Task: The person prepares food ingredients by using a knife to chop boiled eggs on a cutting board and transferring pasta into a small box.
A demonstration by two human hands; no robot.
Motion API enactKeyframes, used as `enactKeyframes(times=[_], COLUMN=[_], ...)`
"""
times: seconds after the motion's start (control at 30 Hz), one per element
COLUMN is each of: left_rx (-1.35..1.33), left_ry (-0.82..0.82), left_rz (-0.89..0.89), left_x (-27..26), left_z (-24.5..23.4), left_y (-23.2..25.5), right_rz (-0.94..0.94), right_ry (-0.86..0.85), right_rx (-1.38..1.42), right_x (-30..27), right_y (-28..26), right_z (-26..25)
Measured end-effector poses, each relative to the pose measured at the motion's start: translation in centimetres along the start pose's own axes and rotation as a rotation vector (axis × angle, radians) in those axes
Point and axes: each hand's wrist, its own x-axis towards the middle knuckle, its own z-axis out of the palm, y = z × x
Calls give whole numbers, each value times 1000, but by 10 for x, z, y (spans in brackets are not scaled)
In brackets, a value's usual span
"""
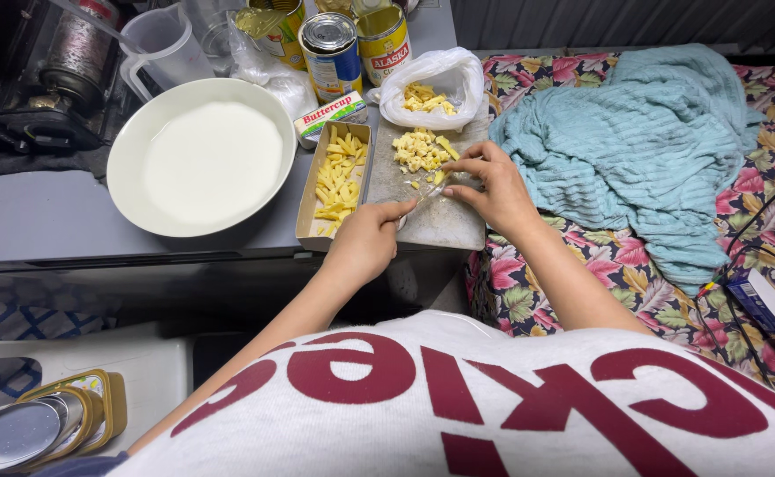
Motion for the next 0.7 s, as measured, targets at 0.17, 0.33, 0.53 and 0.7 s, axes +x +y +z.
enactKeyframes(times=[0.17, 0.33, 0.53, 0.7], left_rx=[-320, -479, -458, -441], left_ry=[-41, -140, -142, -127], left_rz=[8, -293, -282, -268], left_x=[7, -1, -5, -5], left_z=[13, 2, -4, -2], left_y=[-29, -19, -6, -7], right_rz=[42, 175, 132, 6], right_ry=[64, 35, 6, 119], right_rx=[-28, 60, 134, 16], right_x=[-1, -5, -5, 11], right_y=[-2, 5, 17, 25], right_z=[6, 4, -1, -3])
